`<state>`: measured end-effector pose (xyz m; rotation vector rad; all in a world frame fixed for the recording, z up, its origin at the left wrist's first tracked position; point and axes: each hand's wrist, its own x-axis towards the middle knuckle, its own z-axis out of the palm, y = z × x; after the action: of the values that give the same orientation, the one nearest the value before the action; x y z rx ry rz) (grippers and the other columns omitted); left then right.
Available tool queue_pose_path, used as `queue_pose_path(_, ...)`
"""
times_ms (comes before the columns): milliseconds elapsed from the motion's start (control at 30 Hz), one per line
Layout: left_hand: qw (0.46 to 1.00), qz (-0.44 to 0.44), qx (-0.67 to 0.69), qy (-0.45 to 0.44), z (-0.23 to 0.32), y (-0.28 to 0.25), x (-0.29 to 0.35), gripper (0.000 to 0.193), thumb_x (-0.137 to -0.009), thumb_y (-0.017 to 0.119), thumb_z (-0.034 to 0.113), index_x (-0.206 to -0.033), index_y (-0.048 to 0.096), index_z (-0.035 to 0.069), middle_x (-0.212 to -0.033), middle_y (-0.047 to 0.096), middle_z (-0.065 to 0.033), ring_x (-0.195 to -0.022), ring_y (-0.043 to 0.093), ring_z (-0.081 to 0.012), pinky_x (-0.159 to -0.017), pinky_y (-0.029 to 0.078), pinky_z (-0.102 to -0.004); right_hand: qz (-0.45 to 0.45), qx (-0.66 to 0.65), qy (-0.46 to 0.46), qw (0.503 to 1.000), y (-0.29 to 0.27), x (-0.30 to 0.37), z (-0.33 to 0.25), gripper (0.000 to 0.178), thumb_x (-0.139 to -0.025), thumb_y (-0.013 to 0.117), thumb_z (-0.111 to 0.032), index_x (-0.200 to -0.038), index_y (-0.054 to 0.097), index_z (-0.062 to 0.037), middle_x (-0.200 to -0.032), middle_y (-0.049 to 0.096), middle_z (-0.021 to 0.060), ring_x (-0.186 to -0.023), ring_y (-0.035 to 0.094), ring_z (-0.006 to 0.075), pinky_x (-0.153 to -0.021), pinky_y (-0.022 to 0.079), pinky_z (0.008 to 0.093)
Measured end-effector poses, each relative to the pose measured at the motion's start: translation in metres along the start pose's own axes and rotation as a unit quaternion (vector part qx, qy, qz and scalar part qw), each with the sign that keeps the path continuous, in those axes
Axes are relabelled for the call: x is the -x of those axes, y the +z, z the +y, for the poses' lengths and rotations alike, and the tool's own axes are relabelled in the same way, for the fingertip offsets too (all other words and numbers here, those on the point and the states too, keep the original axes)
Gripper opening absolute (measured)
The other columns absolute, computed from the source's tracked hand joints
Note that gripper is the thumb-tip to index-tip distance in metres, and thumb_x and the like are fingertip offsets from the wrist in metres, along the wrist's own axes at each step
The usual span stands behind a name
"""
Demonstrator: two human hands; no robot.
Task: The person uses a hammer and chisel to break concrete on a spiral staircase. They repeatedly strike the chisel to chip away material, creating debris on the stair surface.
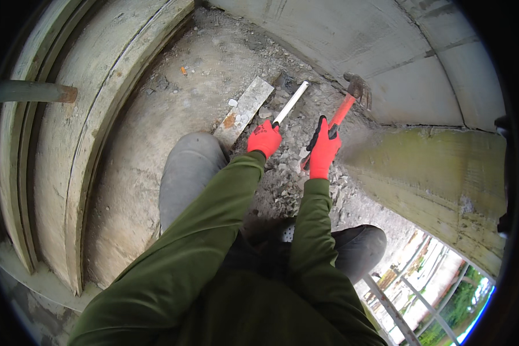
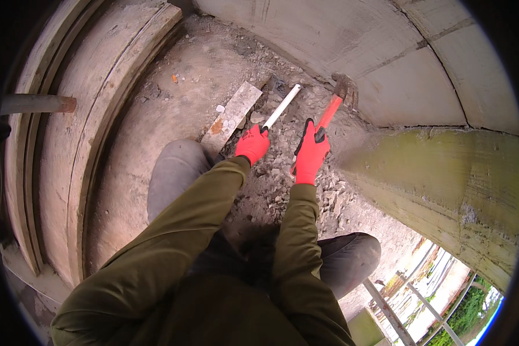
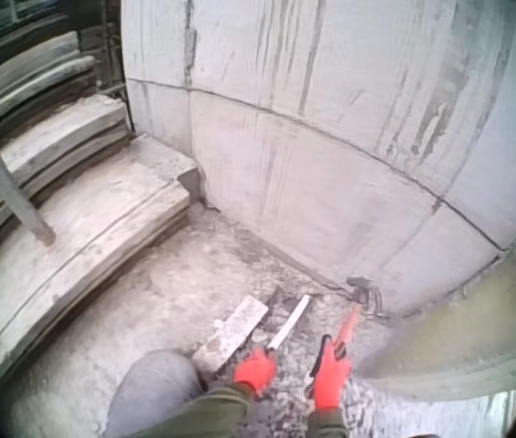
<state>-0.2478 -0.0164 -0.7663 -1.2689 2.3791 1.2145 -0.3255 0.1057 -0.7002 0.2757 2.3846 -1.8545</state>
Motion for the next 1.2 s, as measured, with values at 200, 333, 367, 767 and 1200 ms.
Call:
queue_pose_path(200, 1.000, -0.023, 0.003, 0.015, 0.008, -0.001, 0.000, 0.037, -0.098, 0.051, 0.039, -0.111, 0.062, 0.006, -0.104, 0.068, -0.0238, -0.100, 0.065, -0.0430, -0.086, 0.051, -0.0530, -0.042, 0.187, 0.061, 0.980, 0.017, -0.012, 0.043, 0.043, -0.091, 0.073, -0.036, -0.072, 0.057, -0.0008, -0.060, 0.052, 0.0051, -0.058, 0.052, 0.0195, -0.059, 0.044, 0.0398)
queue_pose_path(333, 1.000, 0.008, -0.007, 0.014, 0.003, 0.001, -0.002, 0.037, -0.098, 0.050, 0.040, -0.109, 0.062, 0.006, -0.102, 0.069, -0.0227, -0.097, 0.066, -0.0426, -0.084, 0.051, -0.0537, -0.114, 0.122, 0.140, 0.976, 0.009, -0.016, 0.022, 0.042, -0.089, 0.074, -0.038, -0.072, 0.058, -0.0028, -0.060, 0.055, 0.0038, -0.050, 0.052, 0.0164, -0.051, 0.043, 0.0359)
queue_pose_path(367, 1.000, 0.010, -0.008, 0.018, 0.002, 0.005, -0.002, 0.037, -0.098, 0.050, 0.040, -0.109, 0.062, 0.007, -0.101, 0.069, -0.0224, -0.096, 0.066, -0.0426, -0.084, 0.051, -0.0538, -0.085, 0.126, 0.090, 0.984, 0.004, -0.021, 0.022, 0.039, -0.089, 0.074, -0.036, -0.072, 0.057, -0.0055, -0.059, 0.053, 0.0017, -0.047, 0.048, 0.0136, -0.048, 0.038, 0.0314)
queue_pose_path(767, 1.000, 0.015, 0.002, 0.007, 0.004, -0.002, -0.009, 0.038, -0.097, 0.052, 0.041, -0.109, 0.063, 0.007, -0.100, 0.070, -0.0203, -0.095, 0.067, -0.0402, -0.084, 0.052, -0.0520, -0.153, 0.064, 0.171, 0.971, 0.007, -0.010, 0.016, 0.032, -0.091, 0.074, -0.027, -0.072, 0.053, -0.0097, -0.056, 0.050, -0.0003, -0.040, 0.044, 0.0129, -0.039, 0.036, 0.0319)
queue_pose_path(1200, 1.000, 0.002, 0.001, -0.004, 0.000, 0.003, -0.011, 0.039, -0.097, 0.050, 0.041, -0.106, 0.066, 0.006, -0.102, 0.071, -0.0193, -0.096, 0.068, -0.0386, -0.083, 0.052, -0.0511, -0.216, 0.110, 0.165, 0.956, 0.016, -0.019, 0.007, 0.033, -0.091, 0.073, -0.027, -0.070, 0.053, -0.0110, -0.057, 0.049, -0.0019, -0.042, 0.044, 0.0115, -0.040, 0.037, 0.0313)
